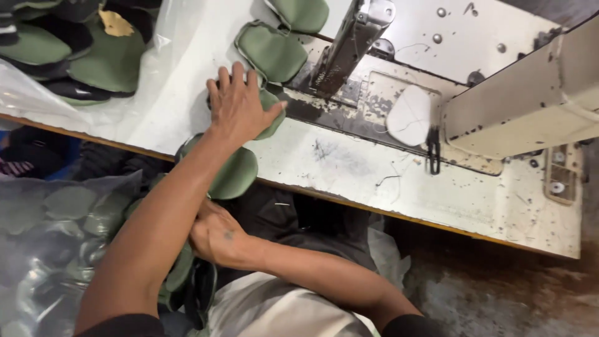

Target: The person repeatedly picks green and black shoe parts from a plastic bag and places them on the sewing machine table. They handle the parts one at a time, arranging them in a line on the table surface throughout the clip.

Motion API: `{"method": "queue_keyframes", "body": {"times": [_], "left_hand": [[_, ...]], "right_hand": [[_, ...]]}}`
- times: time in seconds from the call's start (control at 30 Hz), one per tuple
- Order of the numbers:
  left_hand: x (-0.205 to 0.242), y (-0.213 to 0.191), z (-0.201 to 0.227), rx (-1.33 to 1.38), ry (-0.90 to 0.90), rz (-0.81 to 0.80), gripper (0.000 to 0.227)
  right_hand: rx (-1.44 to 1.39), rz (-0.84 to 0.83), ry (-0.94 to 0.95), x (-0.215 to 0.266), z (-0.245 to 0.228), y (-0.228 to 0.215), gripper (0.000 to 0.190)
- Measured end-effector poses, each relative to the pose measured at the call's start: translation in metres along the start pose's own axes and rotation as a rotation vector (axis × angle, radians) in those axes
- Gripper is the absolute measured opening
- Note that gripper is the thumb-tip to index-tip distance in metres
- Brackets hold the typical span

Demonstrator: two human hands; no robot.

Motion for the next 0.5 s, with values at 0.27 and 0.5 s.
{"method": "queue_keyframes", "body": {"times": [0.27,0.5], "left_hand": [[0.102,-0.027,-0.037,0.116,-0.058,0.034,0.017],[0.19,-0.079,-0.045,0.048,-0.103,-0.06,0.019]], "right_hand": [[-0.359,-0.66,0.002,-0.051,-0.001,-0.166,0.044],[0.532,0.245,0.099,-0.129,0.148,-0.13,0.061]]}}
Point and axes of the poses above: each hand's wrist, its own x-axis away from the middle knuckle, its own y-axis out of the palm, z = x × y, the point moved 4 cm from there along -x, towards the middle knuckle, and after that the axes turned 6 degrees about -z, right-handed, at the moved point
